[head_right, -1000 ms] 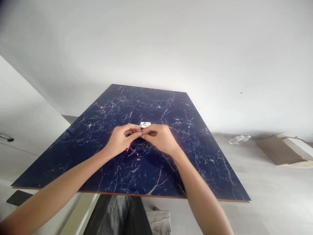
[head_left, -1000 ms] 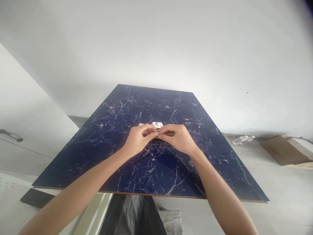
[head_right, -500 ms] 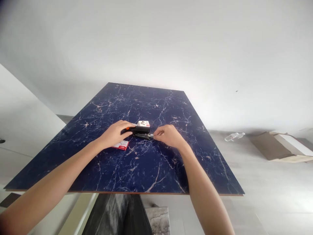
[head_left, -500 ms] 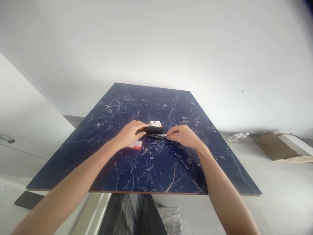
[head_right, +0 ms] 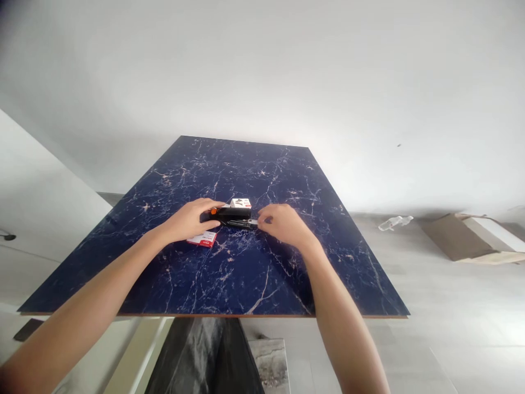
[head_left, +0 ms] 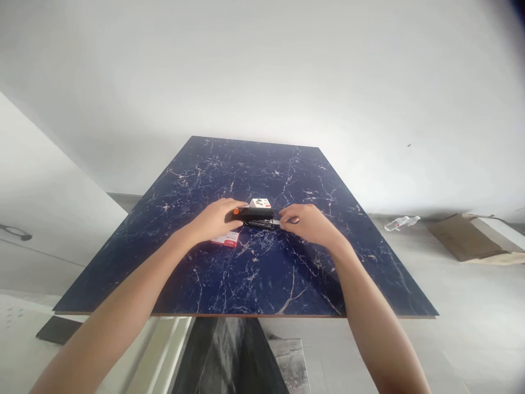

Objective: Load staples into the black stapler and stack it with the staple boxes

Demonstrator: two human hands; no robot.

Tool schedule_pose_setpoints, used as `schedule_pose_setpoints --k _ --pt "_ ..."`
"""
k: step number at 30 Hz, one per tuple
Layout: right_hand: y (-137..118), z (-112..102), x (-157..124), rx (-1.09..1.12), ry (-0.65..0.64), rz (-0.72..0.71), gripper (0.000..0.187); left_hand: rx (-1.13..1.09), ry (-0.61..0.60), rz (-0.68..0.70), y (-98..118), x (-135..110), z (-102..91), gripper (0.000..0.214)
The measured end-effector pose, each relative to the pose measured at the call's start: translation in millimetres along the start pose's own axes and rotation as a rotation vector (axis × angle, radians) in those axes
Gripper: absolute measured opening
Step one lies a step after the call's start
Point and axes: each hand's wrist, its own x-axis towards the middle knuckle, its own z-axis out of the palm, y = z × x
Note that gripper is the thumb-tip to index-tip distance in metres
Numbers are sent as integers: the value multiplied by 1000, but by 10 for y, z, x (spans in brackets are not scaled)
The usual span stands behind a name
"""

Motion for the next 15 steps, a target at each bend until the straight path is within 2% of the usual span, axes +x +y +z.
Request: schedule_pose_setpoints --k 2,4,7,9,12,15 --pt "-5 -85 -66 -26 15 81 15 26 -25 -69 -27 -11 -60 61" --pt "-39 -124 -120 -31 -33 176 15 44 -31 -112 -50 -16 -89 59" --pt "-182 -32 -148 18 -115 215 21 34 -15 -113 -62 -15 -82 55" --pt "-314 109 -143 31 -65 208 31 20 0 -115 -58 -10 -62 55" --pt "-490 325 -126 -47 80 174 49 -49 -2 -90 -52 -1 -32 53" --pt "-572 447 -110 -97 118 127 76 -159 -32 -64 -43 5 -7 53"
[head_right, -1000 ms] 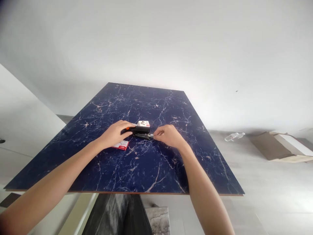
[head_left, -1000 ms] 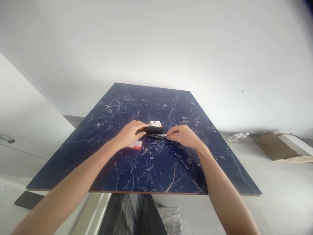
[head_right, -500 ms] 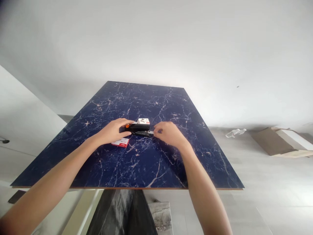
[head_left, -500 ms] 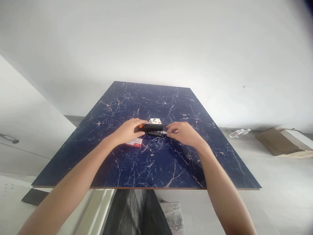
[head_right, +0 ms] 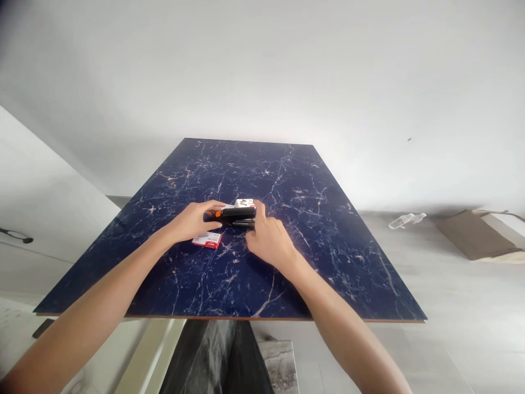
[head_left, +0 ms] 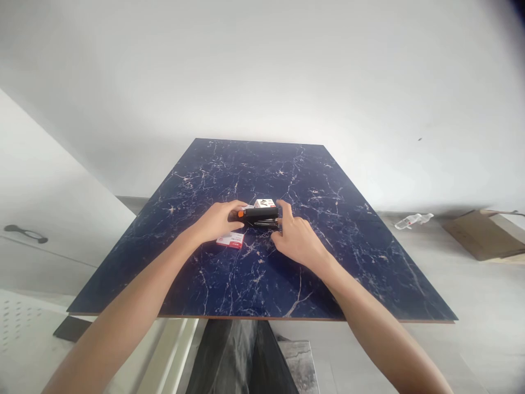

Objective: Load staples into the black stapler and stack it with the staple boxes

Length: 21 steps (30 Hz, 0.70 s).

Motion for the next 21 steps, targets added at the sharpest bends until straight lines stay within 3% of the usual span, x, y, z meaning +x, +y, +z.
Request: schedule_pose_setpoints --k 2,5,12,15,17,21 --pt "-5 25 7 7 2 -19 94 -18 -8 -3 3 0 11 56" --pt "26 25 27 44 12 -30 105 32 24 1 4 -3 28 53" --pt "125 53 129 75 28 9 96 115 88 17 226 -8 224 57" --pt "209 81 199 149 61 102 86 7 -87 137 376 -62 202 68" --pt "261 91 238 206 39 104 77 15 -258 192 383 -128 41 71" --pt "305 78 276 260 -10 65 60 166 -455 88 179 -248 -349 74"
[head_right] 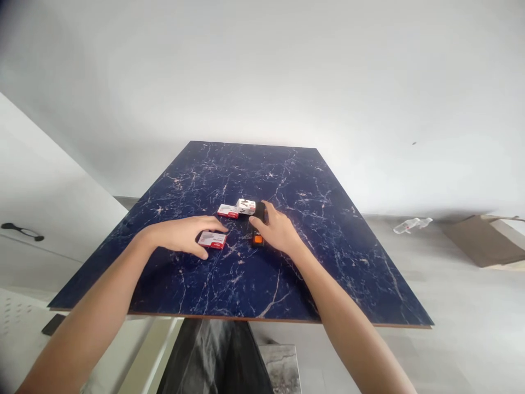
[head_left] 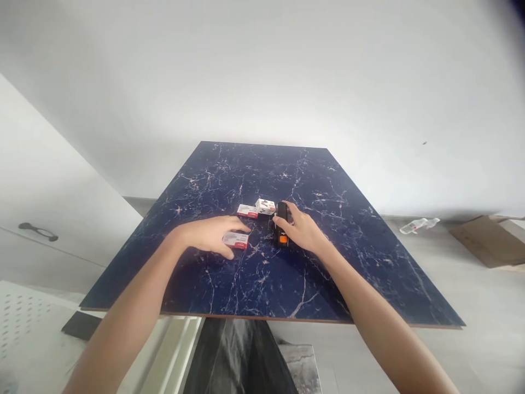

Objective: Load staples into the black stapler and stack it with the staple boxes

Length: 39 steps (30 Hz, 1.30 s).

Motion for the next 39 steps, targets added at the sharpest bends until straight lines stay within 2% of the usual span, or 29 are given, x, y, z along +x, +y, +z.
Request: schedule_pose_setpoints --k 2,3,7,9,11,14,16,18,20,21,26,31,33,37,39 --pt "-4 -16 3 19 -8 9 56 14 -8 -40 -77 -18 -8 69" --pt "-5 -24 1 34 -13 13 55 14 36 -52 -78 17 28 67" --pt "-4 -45 -19 140 -57 28 54 -65 359 -30 110 286 333 59" --pt "-6 -45 -34 214 -100 46 53 -158 373 63 219 381 467 62" --pt "-13 -42 -47 270 -135 59 53 -227 320 136 281 410 531 67" --pt "-26 -39 -57 289 -149 66 53 -242 279 149 276 384 513 70" --pt "-31 -42 -58 292 -160 70 54 -210 299 160 216 368 453 68" --pt "-36 -46 -57 306 -169 76 55 -132 404 153 112 373 378 61" --pt "-44 -50 -57 324 -171 75 55 -9 523 96 -22 393 306 50" --pt "-49 -52 -58 329 -167 74 56 51 546 60 -90 402 276 47" --pt "-73 -58 -66 343 -181 86 54 141 485 -37 -266 382 211 37" --pt "-66 -68 -67 344 -190 54 53 48 399 103 -264 329 218 55" --pt "-55 -71 -62 343 -196 47 55 8 384 128 -234 320 209 55" --pt "-33 -68 -55 329 -187 27 55 -60 494 91 -69 333 224 58" --pt "-27 -65 -55 313 -176 17 55 -64 473 139 37 370 290 60"
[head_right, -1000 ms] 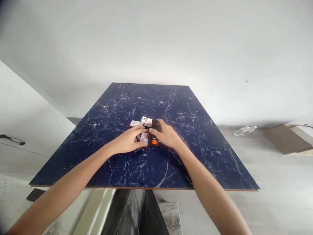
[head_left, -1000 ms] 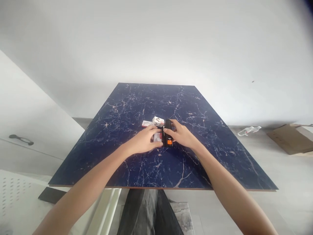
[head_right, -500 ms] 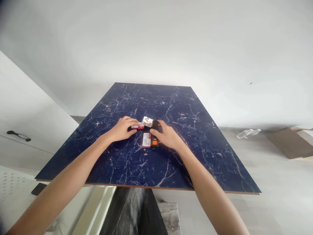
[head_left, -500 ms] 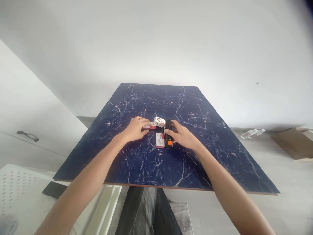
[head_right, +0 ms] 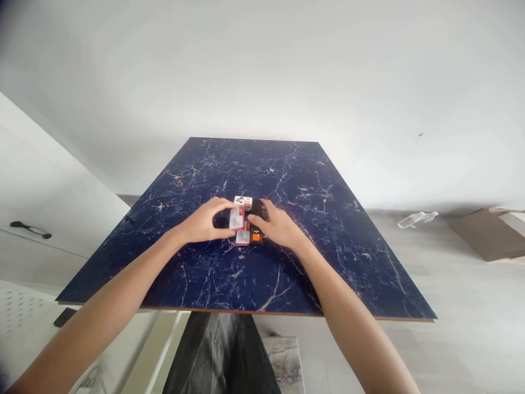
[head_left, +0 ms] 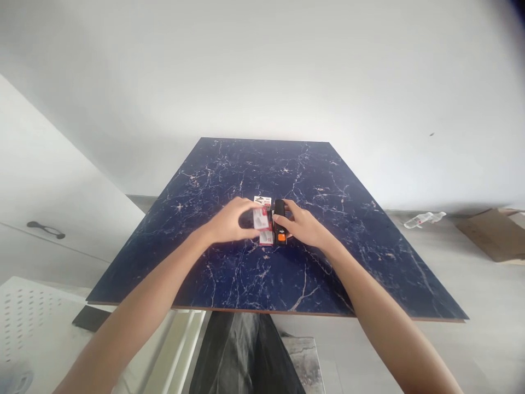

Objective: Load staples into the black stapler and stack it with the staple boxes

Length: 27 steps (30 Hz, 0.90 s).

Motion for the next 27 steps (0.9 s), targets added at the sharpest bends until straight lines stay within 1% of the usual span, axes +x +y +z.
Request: schedule_pose_setpoints --k 3,5,8,12,17,20,21,23,25,27 --pt "-6 -5 -5 -14 3 -2 54 0 -101 92 90 13 167 57" --pt "-18 -14 -9 -18 1 0 54 -2 -113 93 107 12 242 56" --pt "-34 -23 -14 -19 -9 9 56 -11 -103 41 109 4 270 60" --pt "-33 -14 -12 -8 -9 10 55 28 -66 -10 107 1 272 78" --pt "-19 -10 -8 -43 13 -6 53 56 -44 -18 100 -6 345 88" --pt "-13 -13 -7 -60 25 -11 53 91 -29 15 119 -9 342 94" --pt "-12 -15 -8 -62 22 -11 53 97 -12 30 121 -3 325 91" --pt "-12 -17 -9 -60 12 -7 53 104 59 28 99 28 276 75" --pt "-12 -18 -11 -61 2 -9 53 121 121 -26 29 76 229 57" --pt "-11 -19 -11 -63 3 -20 51 147 97 -76 -69 122 201 51"
